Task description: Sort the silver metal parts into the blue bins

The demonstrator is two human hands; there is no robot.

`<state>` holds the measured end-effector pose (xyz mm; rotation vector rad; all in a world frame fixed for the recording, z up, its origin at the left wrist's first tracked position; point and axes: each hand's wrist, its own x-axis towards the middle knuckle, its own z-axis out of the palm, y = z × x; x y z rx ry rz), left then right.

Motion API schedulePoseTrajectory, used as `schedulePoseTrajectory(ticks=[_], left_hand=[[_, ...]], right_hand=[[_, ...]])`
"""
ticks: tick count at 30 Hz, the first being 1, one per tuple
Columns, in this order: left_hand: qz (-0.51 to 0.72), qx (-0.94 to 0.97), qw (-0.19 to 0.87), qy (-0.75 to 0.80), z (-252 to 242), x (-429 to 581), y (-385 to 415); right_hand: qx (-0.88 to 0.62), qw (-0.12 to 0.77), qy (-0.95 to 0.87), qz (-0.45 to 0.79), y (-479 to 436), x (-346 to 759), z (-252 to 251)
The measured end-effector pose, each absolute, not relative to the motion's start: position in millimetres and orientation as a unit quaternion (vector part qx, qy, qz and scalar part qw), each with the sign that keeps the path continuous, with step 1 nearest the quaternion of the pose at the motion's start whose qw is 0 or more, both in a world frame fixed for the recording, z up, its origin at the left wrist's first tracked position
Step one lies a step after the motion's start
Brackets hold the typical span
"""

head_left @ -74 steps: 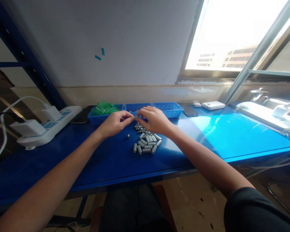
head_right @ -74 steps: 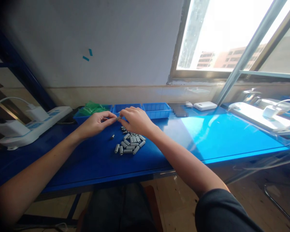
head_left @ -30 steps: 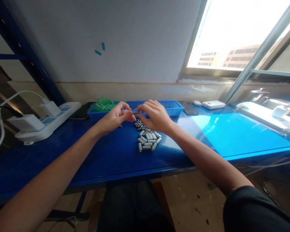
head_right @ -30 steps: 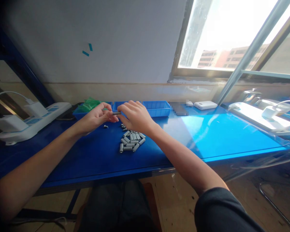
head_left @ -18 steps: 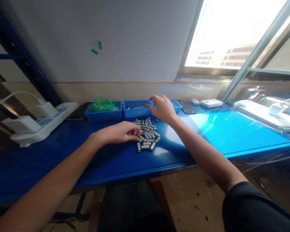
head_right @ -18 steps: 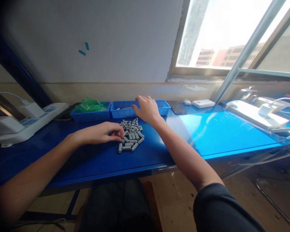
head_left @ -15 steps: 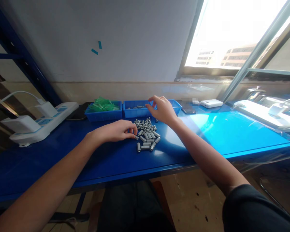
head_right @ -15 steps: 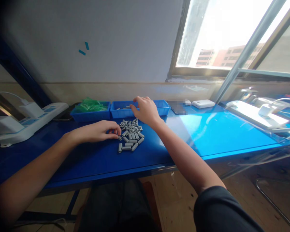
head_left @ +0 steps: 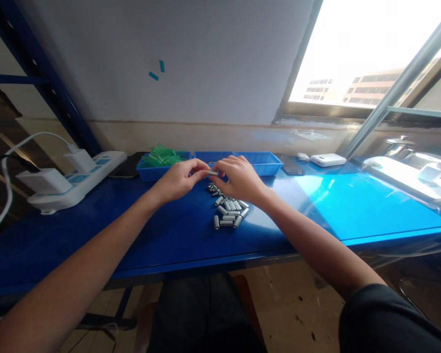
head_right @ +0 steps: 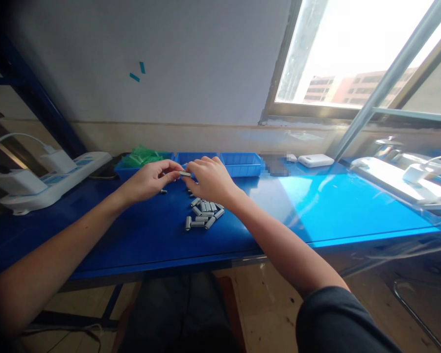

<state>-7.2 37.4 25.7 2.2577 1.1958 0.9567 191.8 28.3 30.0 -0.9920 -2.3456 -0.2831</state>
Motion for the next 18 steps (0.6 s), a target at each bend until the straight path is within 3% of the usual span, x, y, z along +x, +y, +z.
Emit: schedulePoseTrajectory(ticks=[3,7,9,12,18], left_hand=[[0.340,0.811,0.173,0.444,25,0,32],[0.216,0.846,0.094,0.479,18,12,24],[0.148,0.866,0.074,0.471,14,17,22],[0.086,0.881,0.054,0.463,12,18,22],[0.095,0.872,0.021,0.480,17,1,35]], right_hand=[[-0.374,0.393,-0.830,-0.129,25,199,42],[-0.409,0.523,-0.729,-0.165,34,209,53],[-0.453,0.487,-0.727,-0.172,45,212,51],[-0.494,0.343,-0.787,-0.141,59,215,39],[-0.374,0.189,-0.907,-0.040,44,203,21]])
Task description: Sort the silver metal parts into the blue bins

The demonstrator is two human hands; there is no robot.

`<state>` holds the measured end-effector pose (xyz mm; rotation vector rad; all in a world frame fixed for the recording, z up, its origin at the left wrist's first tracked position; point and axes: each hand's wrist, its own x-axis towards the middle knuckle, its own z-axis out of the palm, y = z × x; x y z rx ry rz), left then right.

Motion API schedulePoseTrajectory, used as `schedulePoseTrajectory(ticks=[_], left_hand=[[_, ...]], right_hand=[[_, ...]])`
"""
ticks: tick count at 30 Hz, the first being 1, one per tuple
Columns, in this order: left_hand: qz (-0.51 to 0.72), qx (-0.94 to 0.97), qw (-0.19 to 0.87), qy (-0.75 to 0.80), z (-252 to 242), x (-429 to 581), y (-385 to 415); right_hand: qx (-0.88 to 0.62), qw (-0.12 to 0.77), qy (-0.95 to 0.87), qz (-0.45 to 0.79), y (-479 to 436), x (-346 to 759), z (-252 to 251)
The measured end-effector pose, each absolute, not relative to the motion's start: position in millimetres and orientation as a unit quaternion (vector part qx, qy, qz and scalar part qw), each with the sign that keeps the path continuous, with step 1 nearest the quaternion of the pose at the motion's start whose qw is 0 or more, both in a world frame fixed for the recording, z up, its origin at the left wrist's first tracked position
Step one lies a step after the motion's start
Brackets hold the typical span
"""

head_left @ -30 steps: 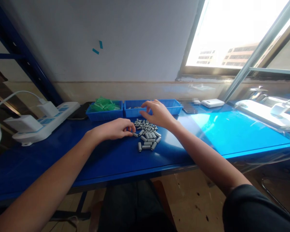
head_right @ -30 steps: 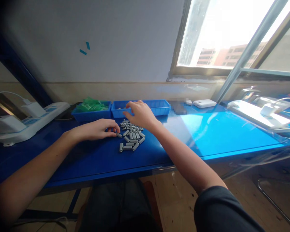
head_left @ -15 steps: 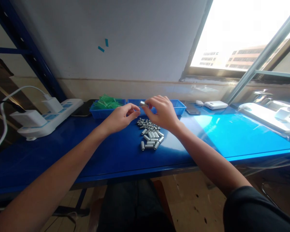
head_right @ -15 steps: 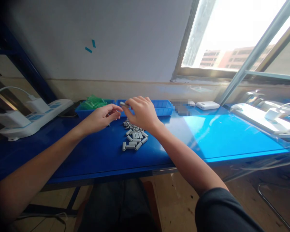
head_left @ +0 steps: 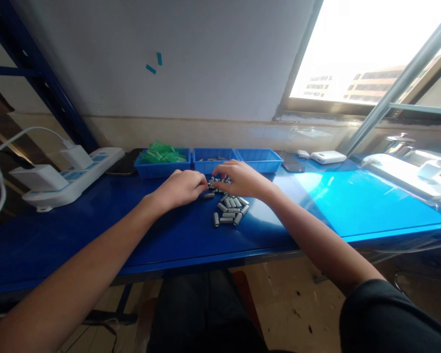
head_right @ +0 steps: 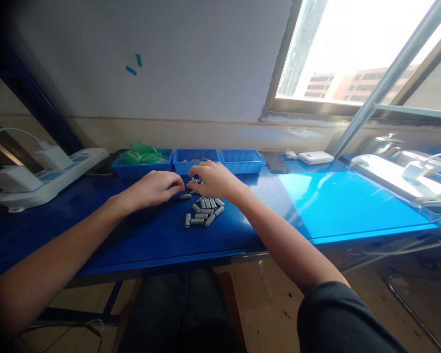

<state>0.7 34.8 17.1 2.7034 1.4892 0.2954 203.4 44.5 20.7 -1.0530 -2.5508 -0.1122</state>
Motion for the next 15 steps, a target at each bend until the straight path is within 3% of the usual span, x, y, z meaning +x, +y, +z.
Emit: schedulePoseTrajectory(ticks=[4,10,12,15], left_hand=[[0.172,0.839,0.017,0.515,17,-14,45],[0.217,0.844,0.053,0.487,22,-13,38],[0.256,0.849,0.103,0.451,25,-7,32],[0.282,0.853,0.164,0.407,27,1,23]], right_hand=[[-0.349,0.131,-0.927,-0.042,34,189,11],[-0.333,0.143,-0.930,-0.066,36,184,7],[-0.348,0.203,-0.910,-0.096,38,190,16],[-0.373,0.388,-0.833,-0.130,44,205,33]])
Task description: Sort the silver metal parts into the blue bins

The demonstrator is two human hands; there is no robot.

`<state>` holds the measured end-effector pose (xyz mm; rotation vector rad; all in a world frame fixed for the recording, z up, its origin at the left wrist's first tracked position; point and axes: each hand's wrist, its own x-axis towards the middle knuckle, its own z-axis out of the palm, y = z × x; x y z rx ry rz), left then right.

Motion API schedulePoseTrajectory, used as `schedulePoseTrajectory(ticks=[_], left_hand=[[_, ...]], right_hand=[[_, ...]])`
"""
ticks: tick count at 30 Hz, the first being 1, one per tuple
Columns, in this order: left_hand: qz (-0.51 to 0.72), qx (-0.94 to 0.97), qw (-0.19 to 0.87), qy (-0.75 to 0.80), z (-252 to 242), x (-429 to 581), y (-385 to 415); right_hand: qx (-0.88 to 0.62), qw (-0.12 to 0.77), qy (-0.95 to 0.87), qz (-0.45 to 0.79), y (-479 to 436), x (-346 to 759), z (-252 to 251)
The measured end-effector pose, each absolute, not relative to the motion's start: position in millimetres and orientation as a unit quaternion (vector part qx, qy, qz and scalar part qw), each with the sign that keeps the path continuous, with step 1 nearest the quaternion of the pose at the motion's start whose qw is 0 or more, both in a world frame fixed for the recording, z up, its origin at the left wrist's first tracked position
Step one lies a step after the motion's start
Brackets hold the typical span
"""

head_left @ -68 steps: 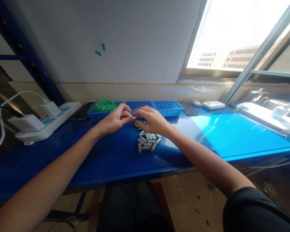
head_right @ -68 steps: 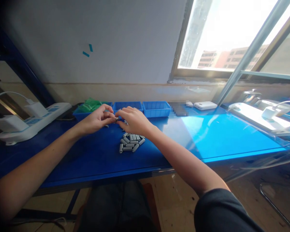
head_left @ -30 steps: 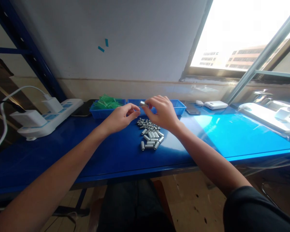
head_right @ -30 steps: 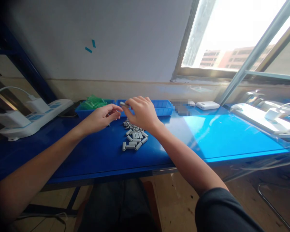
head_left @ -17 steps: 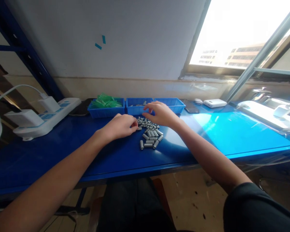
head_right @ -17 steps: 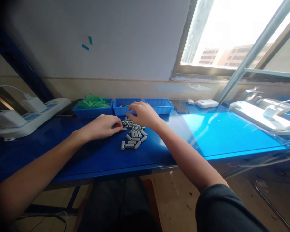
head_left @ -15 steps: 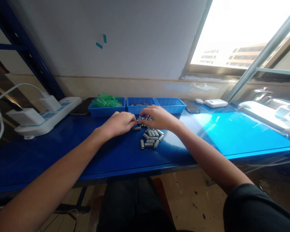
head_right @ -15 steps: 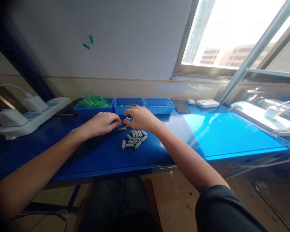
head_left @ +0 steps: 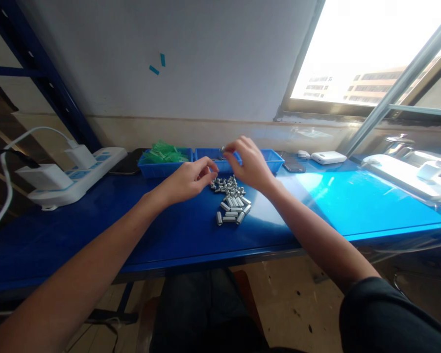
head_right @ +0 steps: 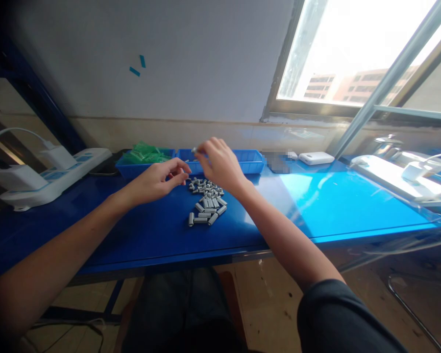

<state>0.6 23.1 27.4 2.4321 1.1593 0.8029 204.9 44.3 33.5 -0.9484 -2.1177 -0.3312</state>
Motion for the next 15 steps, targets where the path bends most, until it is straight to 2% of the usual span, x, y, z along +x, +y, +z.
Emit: schedulePoseTrajectory(ticks=[2,4,6,9,11,15], left_hand=[[0.237,0.877,0.188,0.374,27,5,19],[0.163,0.907,0.197,0.335,25,8,17],[0.102,0.927,0.183,0.311,22,11,17],[0.065,0.933,0.154,0.319,17,12,21],[0.082,0.921,0.141,0.354,15,7,26],[0.184,0.880,0.131,0.417,18,-9,38]], right_hand=[[-0.384,0.502,-0.761,-0.147,50,213,43],[-0.408,0.543,-0.715,-0.166,56,217,45],[-0.447,0.492,-0.727,-0.171,63,217,41],[-0.482,0.333,-0.798,-0.137,69,212,28],[-0.458,0.275,-0.840,-0.094,66,208,22],[-0.363,0.231,-0.903,-0.012,48,200,20]])
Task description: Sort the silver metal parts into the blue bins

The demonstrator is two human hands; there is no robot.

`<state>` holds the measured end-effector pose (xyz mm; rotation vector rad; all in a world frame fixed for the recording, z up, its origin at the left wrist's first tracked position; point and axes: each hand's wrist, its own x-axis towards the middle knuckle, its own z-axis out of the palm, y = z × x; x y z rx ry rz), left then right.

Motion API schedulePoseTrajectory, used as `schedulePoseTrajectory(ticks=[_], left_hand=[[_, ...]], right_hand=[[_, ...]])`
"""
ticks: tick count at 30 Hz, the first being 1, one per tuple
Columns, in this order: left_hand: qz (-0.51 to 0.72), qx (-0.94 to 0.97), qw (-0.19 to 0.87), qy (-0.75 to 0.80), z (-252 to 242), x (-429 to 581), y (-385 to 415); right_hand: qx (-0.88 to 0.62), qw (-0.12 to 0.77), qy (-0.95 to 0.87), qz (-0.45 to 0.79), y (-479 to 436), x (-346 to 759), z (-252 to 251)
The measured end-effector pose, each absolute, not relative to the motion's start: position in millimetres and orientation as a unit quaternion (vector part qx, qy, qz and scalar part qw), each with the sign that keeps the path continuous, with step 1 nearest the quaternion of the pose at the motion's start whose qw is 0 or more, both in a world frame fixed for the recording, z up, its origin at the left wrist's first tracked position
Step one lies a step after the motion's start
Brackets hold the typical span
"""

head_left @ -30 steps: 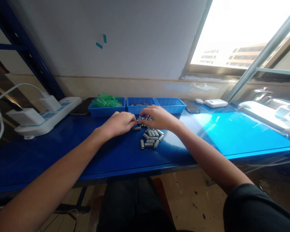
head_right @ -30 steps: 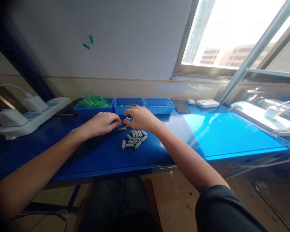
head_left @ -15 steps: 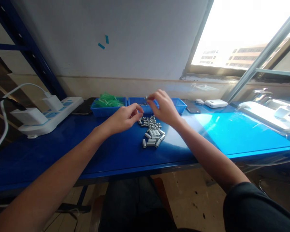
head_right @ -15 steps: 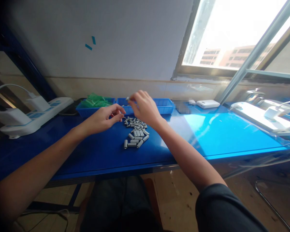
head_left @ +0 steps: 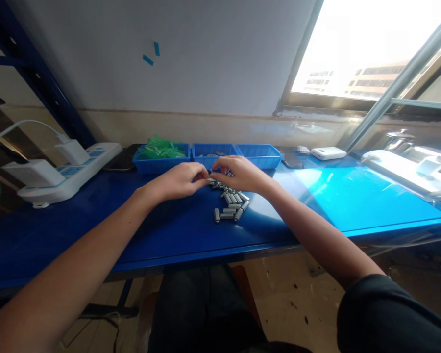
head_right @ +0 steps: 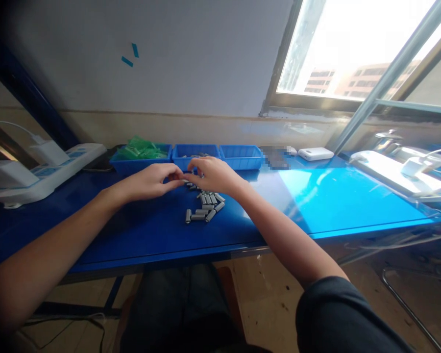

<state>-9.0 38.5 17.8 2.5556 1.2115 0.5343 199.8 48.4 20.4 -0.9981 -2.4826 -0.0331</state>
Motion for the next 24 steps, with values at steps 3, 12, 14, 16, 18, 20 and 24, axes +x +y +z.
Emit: schedulePoseTrajectory(ticks=[3,12,14,16,18,20,24], left_hand=[[0.250,0.849,0.160,0.438,22,-18,44],[0.035,0.884,0.267,0.382,39,0,5],[-0.014,0.899,0.237,0.368,38,8,-4],[-0.007,0.912,0.180,0.369,34,12,-5],[0.014,0.916,0.141,0.376,30,12,0],[0.052,0.906,0.139,0.396,27,7,10],[0.195,0.839,0.243,0.446,30,-9,27]], right_hand=[[-0.343,0.218,-0.913,-0.026,37,194,23],[-0.408,0.519,-0.725,-0.194,49,206,41],[-0.455,0.470,-0.730,-0.199,61,209,39],[-0.492,0.372,-0.770,-0.164,70,210,31],[-0.488,0.307,-0.810,-0.107,71,210,23],[-0.447,0.296,-0.843,-0.052,62,209,17],[-0.302,0.294,-0.907,-0.002,37,200,18]])
